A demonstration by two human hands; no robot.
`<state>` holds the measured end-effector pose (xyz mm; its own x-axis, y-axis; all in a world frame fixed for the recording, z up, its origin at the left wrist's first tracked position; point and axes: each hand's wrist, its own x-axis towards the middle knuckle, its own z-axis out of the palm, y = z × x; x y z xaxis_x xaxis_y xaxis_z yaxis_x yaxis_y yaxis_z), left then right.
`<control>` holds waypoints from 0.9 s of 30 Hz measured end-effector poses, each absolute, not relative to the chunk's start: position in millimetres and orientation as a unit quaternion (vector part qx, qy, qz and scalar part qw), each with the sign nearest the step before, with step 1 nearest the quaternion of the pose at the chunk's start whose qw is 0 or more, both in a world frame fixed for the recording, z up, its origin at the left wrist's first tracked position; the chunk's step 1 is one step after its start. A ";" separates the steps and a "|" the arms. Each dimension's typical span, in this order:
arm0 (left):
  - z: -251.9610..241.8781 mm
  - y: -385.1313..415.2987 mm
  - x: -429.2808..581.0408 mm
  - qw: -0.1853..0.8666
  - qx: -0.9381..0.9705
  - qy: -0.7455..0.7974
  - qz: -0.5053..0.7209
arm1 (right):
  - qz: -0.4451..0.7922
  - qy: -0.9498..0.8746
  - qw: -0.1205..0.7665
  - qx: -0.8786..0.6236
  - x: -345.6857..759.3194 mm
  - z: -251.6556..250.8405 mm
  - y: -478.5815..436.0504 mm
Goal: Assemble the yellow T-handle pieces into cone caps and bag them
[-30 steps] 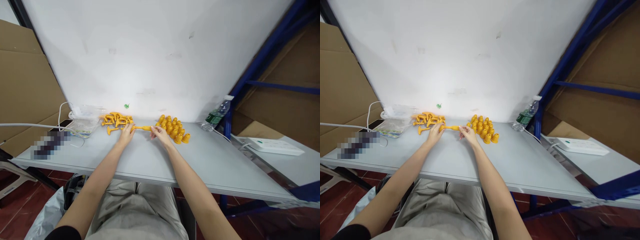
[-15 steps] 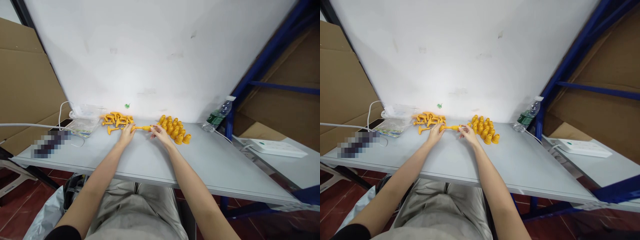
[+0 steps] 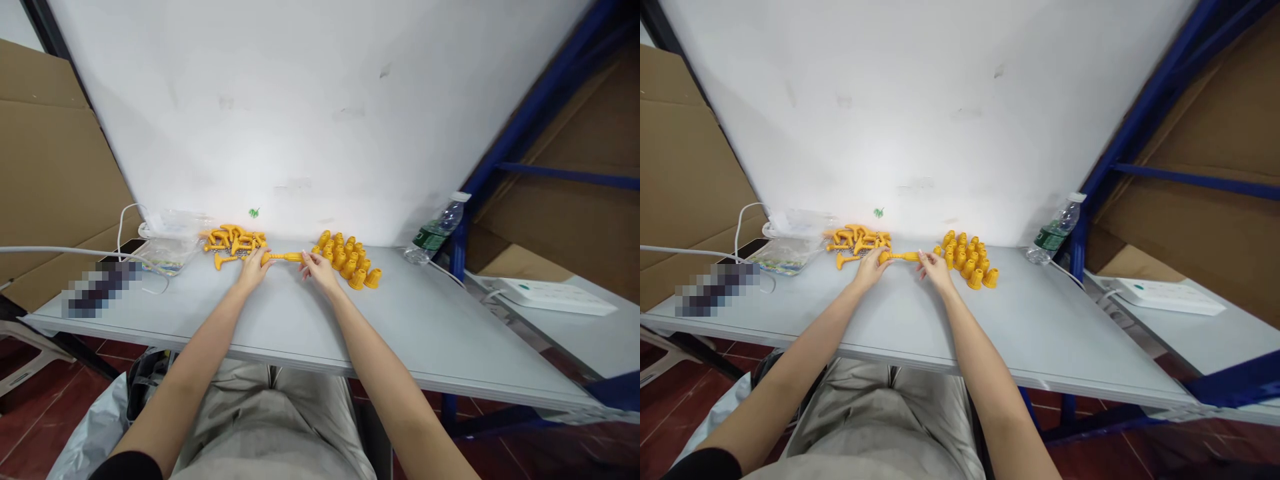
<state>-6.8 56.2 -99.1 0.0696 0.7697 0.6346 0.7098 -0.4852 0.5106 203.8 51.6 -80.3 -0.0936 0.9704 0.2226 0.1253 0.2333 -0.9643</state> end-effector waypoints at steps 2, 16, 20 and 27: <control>-99.3 56.4 -6.8 0.041 0.727 0.507 0.461 | 0.422 -0.618 0.493 -0.444 206.2 -81.2 53.0; -98.9 56.0 -8.7 0.082 0.720 0.488 0.487 | 0.408 -0.655 0.468 -0.431 211.0 -86.4 53.1; -98.2 54.9 -8.2 0.083 0.719 0.486 0.490 | 0.403 -0.655 0.470 -0.434 211.5 -88.3 54.3; -97.4 53.8 -6.8 0.083 0.717 0.487 0.492 | 0.389 -0.662 0.485 -0.418 212.6 -91.1 58.1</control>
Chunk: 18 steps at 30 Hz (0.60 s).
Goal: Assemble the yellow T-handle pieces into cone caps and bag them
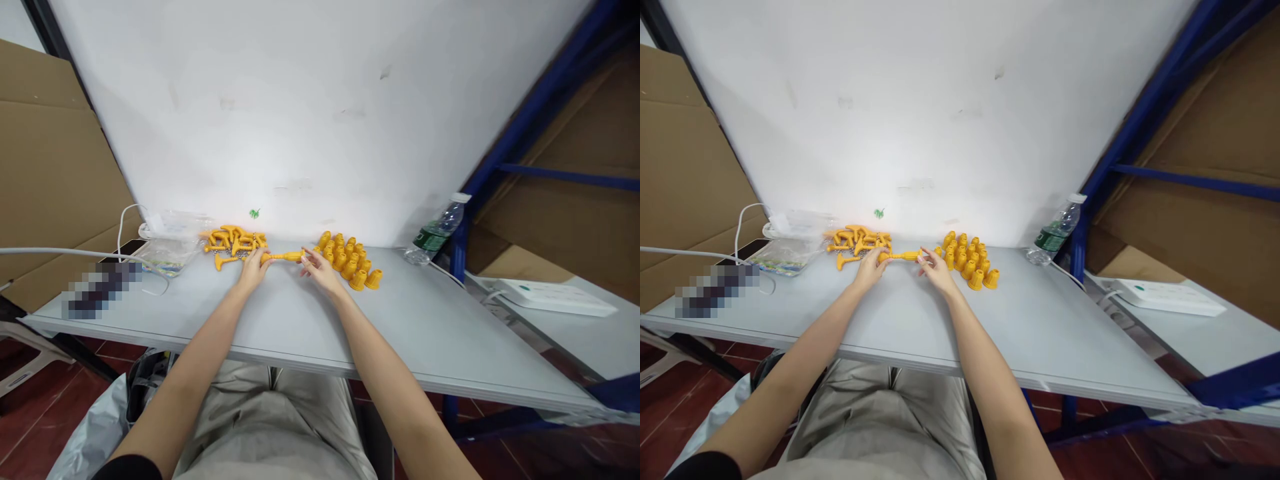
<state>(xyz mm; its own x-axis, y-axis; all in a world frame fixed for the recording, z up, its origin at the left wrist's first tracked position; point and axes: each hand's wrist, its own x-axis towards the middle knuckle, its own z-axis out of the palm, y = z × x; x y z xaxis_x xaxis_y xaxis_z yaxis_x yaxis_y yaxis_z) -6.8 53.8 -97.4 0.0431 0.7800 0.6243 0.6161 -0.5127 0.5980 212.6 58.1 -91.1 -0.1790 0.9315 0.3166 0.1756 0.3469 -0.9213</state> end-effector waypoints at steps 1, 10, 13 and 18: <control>-97.3 53.7 -6.5 0.085 0.716 0.488 0.491 | 0.387 -0.664 0.489 -0.412 212.7 -91.3 58.5; -96.0 51.5 -3.4 0.077 0.718 0.489 0.490 | 0.391 -0.647 0.518 -0.399 211.3 -82.8 51.4; -95.0 50.3 -2.4 0.064 0.722 0.482 0.491 | 0.389 -0.646 0.519 -0.403 209.6 -75.6 44.7; -92.6 47.8 -1.0 0.050 0.727 0.474 0.494 | 0.382 -0.629 0.520 -0.434 205.3 -68.7 39.4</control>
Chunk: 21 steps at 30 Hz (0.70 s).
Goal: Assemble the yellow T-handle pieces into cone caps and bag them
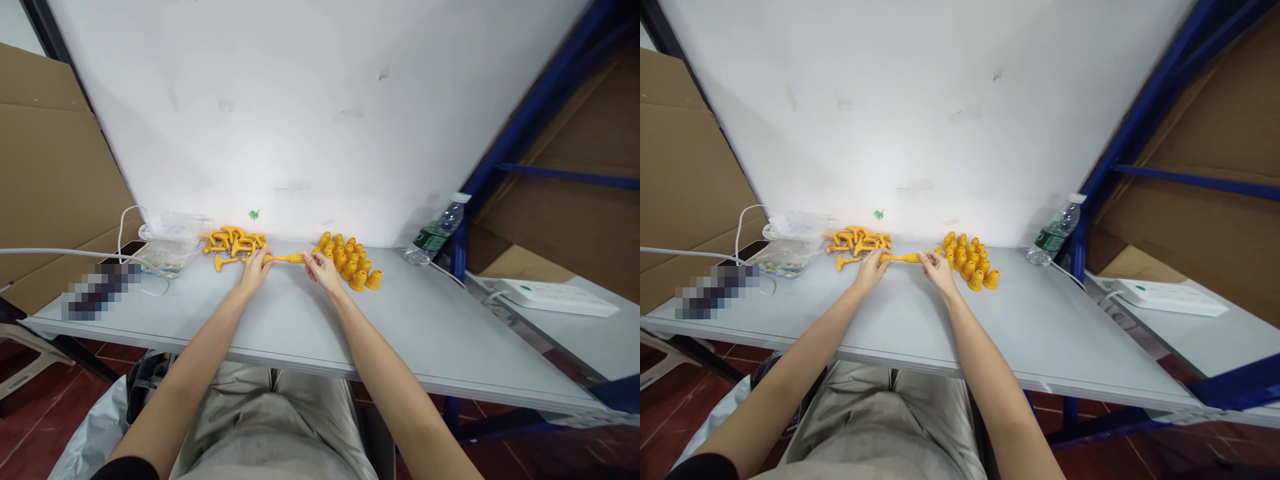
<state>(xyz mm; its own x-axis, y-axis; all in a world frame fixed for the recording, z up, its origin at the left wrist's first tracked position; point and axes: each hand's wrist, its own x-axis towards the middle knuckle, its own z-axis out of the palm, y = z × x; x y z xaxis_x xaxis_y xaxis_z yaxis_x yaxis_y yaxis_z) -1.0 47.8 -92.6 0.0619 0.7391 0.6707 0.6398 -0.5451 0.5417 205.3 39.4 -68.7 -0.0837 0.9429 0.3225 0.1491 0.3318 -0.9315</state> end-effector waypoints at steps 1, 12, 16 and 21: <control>-92.2 47.4 -0.7 0.052 0.727 0.474 0.494 | 0.382 -0.620 0.521 -0.445 204.0 -68.6 39.5; -91.3 49.4 -2.8 0.062 0.725 0.485 0.486 | 0.435 -0.597 0.491 -0.462 203.7 -68.4 42.0; -90.3 49.8 -3.8 0.071 0.721 0.483 0.492 | 0.452 -0.641 0.489 -0.382 210.4 -68.8 42.5; -89.3 48.6 -4.0 0.081 0.722 0.481 0.492 | 0.429 -0.649 0.492 -0.391 210.5 -69.4 41.0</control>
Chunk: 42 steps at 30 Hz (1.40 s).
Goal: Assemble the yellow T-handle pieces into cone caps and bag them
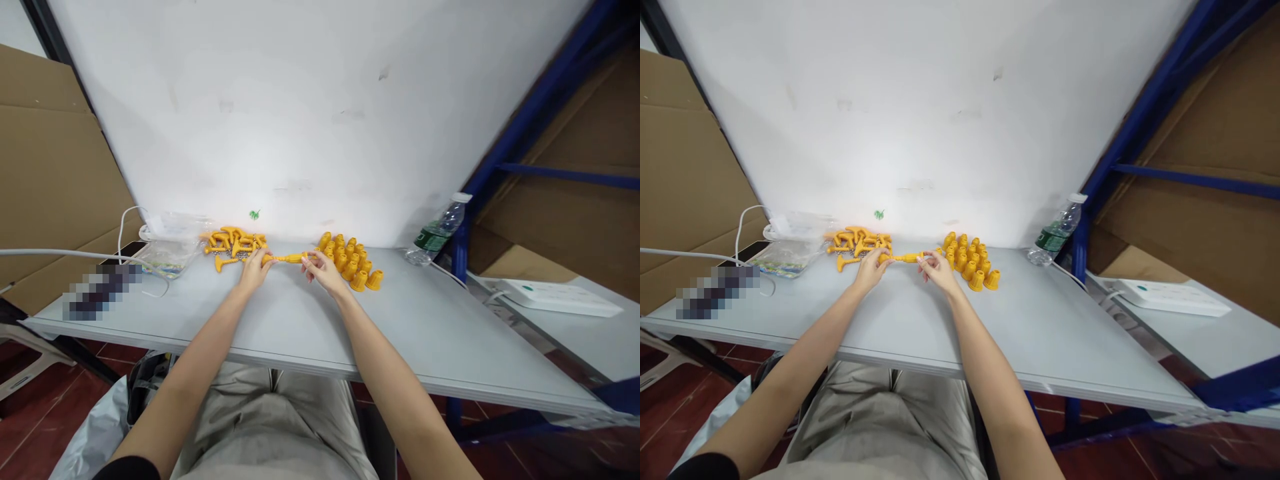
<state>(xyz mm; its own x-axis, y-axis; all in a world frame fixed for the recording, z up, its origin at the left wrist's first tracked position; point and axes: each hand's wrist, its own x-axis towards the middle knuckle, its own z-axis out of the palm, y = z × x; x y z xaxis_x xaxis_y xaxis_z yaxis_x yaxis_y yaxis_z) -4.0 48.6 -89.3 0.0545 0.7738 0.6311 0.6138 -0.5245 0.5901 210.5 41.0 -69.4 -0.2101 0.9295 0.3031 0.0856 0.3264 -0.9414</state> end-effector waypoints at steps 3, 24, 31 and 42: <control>-89.4 48.1 -3.6 0.081 0.725 0.476 0.491 | 0.421 -0.641 0.491 -0.414 207.6 -67.0 38.4; -90.0 49.1 -6.5 0.079 0.728 0.468 0.494 | 0.476 -0.615 0.482 -0.404 209.0 -59.6 34.5; -89.6 46.8 -6.5 0.054 0.735 0.457 0.499 | 0.472 -0.644 0.470 -0.376 214.7 -65.3 37.5; -92.6 47.0 -6.4 0.034 0.734 0.456 0.502 | 0.457 -0.637 0.492 -0.378 208.5 -68.6 38.5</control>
